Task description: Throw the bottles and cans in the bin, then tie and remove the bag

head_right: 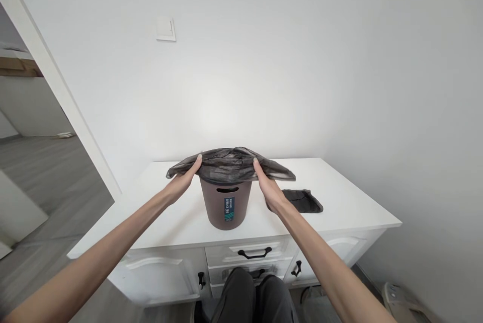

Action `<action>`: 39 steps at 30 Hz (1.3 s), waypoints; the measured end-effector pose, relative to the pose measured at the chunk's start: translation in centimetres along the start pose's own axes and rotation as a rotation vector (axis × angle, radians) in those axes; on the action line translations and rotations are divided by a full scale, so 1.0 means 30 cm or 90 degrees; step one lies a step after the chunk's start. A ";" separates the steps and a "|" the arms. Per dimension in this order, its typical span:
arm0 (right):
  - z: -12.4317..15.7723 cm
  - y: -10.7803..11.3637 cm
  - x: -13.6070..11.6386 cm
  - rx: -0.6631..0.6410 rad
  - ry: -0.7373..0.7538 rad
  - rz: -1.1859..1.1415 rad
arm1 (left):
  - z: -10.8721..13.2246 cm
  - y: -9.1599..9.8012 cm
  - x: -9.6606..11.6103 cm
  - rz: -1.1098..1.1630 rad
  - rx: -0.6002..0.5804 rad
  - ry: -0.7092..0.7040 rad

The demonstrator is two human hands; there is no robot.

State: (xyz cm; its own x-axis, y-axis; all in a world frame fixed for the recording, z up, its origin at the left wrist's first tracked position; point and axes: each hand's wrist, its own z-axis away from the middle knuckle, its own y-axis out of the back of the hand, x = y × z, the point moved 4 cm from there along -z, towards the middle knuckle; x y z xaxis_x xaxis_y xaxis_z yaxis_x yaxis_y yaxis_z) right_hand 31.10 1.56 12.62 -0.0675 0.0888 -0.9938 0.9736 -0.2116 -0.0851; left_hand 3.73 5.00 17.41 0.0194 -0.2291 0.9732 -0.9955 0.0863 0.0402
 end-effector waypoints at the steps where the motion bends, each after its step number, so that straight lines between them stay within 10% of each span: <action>1: -0.019 0.000 -0.020 0.025 -0.012 0.016 | -0.012 -0.008 0.018 -0.020 -0.003 -0.005; 9: -0.136 -0.003 -0.133 0.068 0.025 0.016 | -0.079 -0.055 0.106 -0.023 0.024 -0.052; 22: -0.252 -0.130 -0.239 -0.061 0.002 -0.349 | -0.164 -0.145 0.213 0.391 0.045 0.052; 39: -0.195 -0.117 -0.666 -0.165 0.305 -0.394 | -0.250 -0.147 0.564 0.483 0.058 -0.238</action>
State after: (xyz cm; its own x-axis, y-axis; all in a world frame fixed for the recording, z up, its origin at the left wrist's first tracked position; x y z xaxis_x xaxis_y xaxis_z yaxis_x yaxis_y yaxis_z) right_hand 30.30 6.22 33.20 -0.5658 0.5333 -0.6288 0.8137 0.2382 -0.5302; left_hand 9.16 8.02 35.40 -0.6726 -0.4474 0.5894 -0.7300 0.2707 -0.6275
